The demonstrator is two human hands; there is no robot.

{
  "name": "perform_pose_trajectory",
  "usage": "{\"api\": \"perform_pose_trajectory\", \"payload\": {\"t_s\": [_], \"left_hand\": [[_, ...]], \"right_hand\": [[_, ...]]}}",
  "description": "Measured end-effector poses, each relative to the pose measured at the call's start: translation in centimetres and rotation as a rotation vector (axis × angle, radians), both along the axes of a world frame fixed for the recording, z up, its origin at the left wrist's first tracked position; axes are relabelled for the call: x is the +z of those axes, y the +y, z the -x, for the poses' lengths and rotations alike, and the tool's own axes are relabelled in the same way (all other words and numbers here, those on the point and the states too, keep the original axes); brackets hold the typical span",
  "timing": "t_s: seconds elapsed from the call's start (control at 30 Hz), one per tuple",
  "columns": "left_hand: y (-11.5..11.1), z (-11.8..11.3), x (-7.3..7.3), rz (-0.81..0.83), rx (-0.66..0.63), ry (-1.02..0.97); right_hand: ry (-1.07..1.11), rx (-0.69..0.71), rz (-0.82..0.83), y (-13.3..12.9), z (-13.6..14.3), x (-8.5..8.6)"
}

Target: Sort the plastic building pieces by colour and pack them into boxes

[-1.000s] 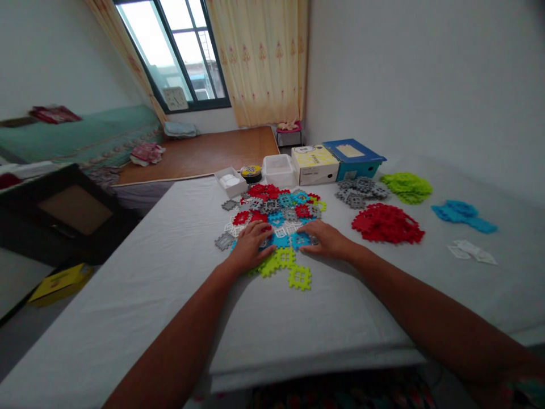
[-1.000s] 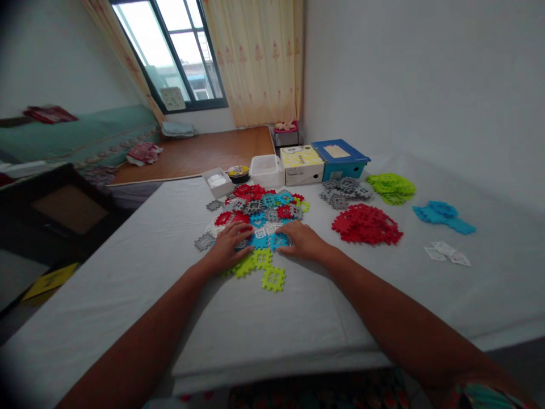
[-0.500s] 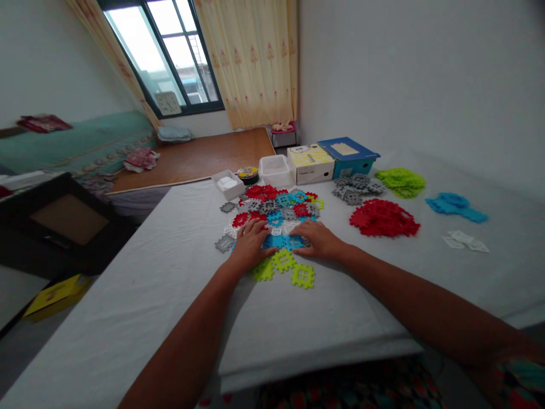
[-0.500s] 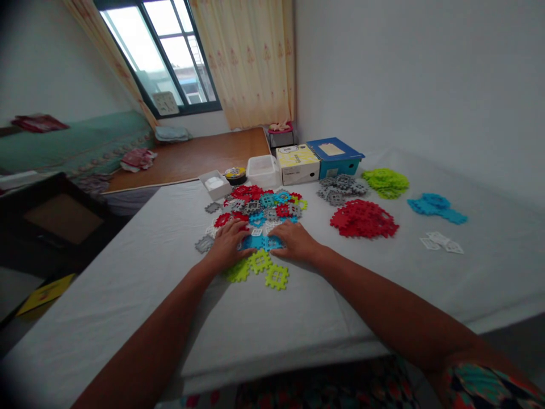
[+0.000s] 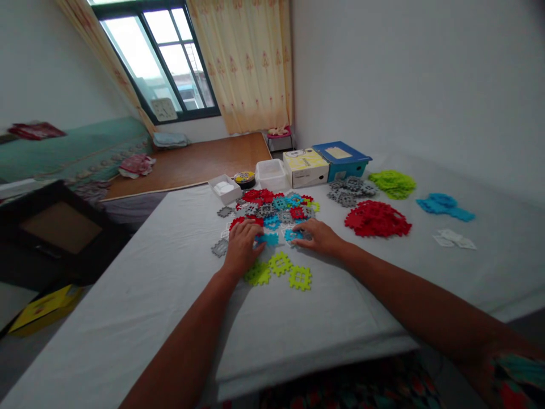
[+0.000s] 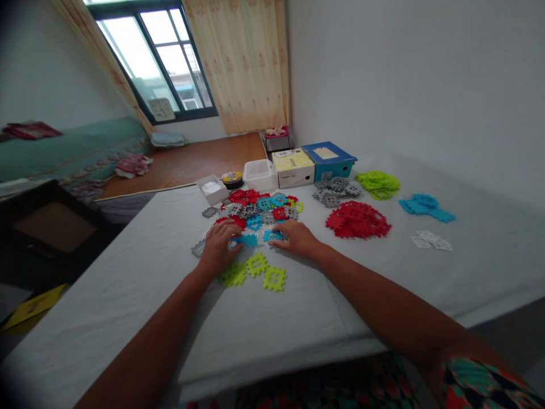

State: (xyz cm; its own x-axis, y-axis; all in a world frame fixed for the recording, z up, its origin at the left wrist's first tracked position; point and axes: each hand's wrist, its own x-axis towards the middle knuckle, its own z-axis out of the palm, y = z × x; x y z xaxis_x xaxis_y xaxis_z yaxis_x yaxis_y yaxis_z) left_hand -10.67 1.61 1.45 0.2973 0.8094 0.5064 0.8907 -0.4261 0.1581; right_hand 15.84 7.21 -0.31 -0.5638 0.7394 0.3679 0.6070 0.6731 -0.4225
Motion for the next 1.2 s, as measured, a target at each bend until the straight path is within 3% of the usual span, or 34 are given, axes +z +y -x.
{"api": "perform_pose_trajectory", "payload": {"t_s": [0.17, 0.3, 0.47, 0.67, 0.8, 0.93, 1.03, 1.1, 1.2], "left_hand": [[0.5, 1.2, -0.8, -0.078, -0.06, -0.012], [1.2, 1.8, -1.4, -0.076, -0.101, -0.024], [1.3, 1.4, -1.3, -0.058, -0.15, 0.059], [1.3, 1.2, -1.0, -0.18, -0.153, 0.078], [1.6, 1.2, -1.2, -0.28, -0.149, 0.057], [1.7, 1.1, -1.2, -0.258, -0.153, 0.06], [1.4, 0.9, -1.1, -0.253, -0.149, 0.033], [1.1, 0.7, -0.9, -0.255, -0.161, -0.003], [0.5, 0.3, -0.6, -0.224, -0.167, -0.049]], "right_hand": [[0.119, 0.025, 0.102, 0.3, -1.1, 2.0], [0.183, -0.013, 0.24, 0.9, -4.9, 3.9], [0.081, -0.348, 0.084, 2.9, -15.6, 4.2], [-0.058, -1.015, -0.025, 3.5, -32.2, 2.3], [-0.253, -1.117, 0.093, 2.2, -38.0, 0.7], [-0.304, -1.21, 0.137, 1.8, -38.2, -0.1], [-0.288, -1.215, -0.014, 2.3, -35.0, 0.8], [-0.241, -1.043, -0.129, 2.7, -30.7, 1.9], [-0.112, -0.567, -0.188, 2.1, -21.3, 3.5]]}}
